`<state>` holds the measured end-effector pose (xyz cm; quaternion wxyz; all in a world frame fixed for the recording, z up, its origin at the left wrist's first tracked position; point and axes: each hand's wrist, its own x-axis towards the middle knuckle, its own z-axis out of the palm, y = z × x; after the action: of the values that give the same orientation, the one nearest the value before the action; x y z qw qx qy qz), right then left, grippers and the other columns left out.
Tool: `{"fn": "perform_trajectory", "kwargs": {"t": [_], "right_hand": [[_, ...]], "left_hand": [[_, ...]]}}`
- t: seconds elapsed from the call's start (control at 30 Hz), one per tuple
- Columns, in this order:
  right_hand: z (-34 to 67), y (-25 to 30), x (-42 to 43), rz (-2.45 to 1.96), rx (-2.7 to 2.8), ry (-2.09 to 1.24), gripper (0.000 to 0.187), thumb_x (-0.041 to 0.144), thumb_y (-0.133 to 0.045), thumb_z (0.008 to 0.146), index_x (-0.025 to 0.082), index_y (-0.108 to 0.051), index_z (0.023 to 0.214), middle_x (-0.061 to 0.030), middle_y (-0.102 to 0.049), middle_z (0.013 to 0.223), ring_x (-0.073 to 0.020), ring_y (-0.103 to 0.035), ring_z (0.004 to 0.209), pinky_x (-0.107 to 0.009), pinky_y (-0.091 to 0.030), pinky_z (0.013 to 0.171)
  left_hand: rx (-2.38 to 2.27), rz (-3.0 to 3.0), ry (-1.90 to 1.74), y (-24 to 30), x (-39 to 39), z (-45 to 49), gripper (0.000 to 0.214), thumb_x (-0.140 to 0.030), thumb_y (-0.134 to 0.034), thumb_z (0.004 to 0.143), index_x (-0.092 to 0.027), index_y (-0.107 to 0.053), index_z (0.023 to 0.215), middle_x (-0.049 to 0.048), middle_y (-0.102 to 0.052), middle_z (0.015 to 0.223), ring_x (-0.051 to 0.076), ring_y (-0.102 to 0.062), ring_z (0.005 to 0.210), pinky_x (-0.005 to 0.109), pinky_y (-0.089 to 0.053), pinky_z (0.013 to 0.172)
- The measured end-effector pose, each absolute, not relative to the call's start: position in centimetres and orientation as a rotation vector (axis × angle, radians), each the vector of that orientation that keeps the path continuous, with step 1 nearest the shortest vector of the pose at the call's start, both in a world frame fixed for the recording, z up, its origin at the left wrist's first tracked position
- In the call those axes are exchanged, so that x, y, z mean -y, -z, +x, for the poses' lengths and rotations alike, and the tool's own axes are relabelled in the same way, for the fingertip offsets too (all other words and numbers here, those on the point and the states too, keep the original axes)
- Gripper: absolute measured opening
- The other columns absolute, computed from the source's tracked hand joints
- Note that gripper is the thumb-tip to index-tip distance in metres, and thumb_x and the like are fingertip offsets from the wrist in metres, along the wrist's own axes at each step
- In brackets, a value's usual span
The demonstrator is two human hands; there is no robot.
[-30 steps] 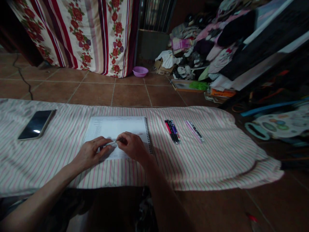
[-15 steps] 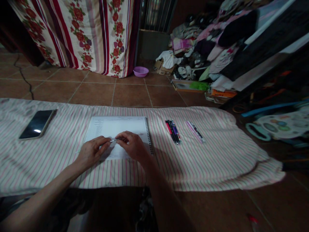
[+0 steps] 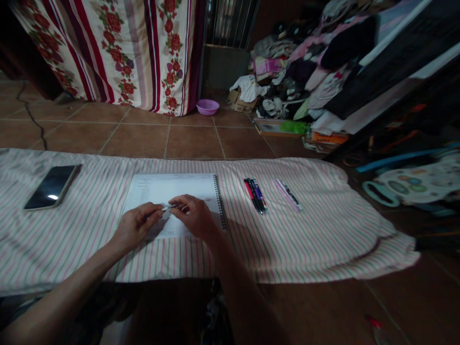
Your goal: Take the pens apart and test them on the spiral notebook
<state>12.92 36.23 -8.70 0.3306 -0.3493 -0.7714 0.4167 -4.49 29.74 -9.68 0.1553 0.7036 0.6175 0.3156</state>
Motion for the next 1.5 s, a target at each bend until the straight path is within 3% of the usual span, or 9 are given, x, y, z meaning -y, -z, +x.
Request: {"fn": "perform_trajectory", "kwargs": {"t": [0.13, 0.43, 1.0, 1.5], "right_hand": [[12.7, 9.0, -36.2, -0.929, 1.844, -1.268, 0.025, 0.023, -0.061, 0.073, 0.018, -0.062, 0.098, -0.0032, -0.066, 0.082, -0.0133, -0.062, 0.077, -0.026, -0.049, 0.068], [11.9, 9.1, -36.3, -0.918, 1.570, -1.505, 0.016, 0.025, -0.064, 0.068, 0.018, -0.062, 0.083, 0.0020, -0.062, 0.066, -0.0088, -0.057, 0.058, -0.022, -0.045, 0.054], [11.4, 8.7, -36.1, -0.933, 1.474, -1.493, 0.009, 0.026, -0.063, 0.067, 0.020, -0.064, 0.073, 0.0038, -0.060, 0.059, -0.0077, -0.053, 0.052, -0.020, -0.043, 0.050], [11.3, 8.7, -36.1, -0.923, 1.404, -1.564, 0.015, 0.028, -0.065, 0.066, 0.020, -0.065, 0.078, 0.0034, -0.060, 0.062, -0.0077, -0.052, 0.054, -0.020, -0.044, 0.051]], "left_hand": [[-1.727, 1.706, -0.977, 9.8, -29.9, -4.4, 0.027, -0.037, -0.047, 0.083, -0.018, -0.066, 0.090, 0.0041, -0.068, 0.078, 0.016, -0.061, 0.069, 0.027, -0.046, 0.063], [-1.527, 1.225, -1.096, 7.7, -30.1, -3.0, 0.025, -0.038, -0.055, 0.073, -0.015, -0.064, 0.071, 0.0006, -0.059, 0.059, 0.011, -0.050, 0.054, 0.022, -0.040, 0.051], [-1.518, 1.257, -1.165, 7.7, -30.3, -2.8, 0.022, -0.036, -0.056, 0.073, -0.016, -0.064, 0.071, 0.0010, -0.061, 0.065, 0.011, -0.053, 0.058, 0.023, -0.044, 0.057], [-1.558, 1.275, -1.191, 7.8, -30.3, -2.8, 0.020, -0.035, -0.057, 0.074, -0.016, -0.064, 0.071, 0.0013, -0.062, 0.065, 0.011, -0.053, 0.056, 0.024, -0.044, 0.056]]}}
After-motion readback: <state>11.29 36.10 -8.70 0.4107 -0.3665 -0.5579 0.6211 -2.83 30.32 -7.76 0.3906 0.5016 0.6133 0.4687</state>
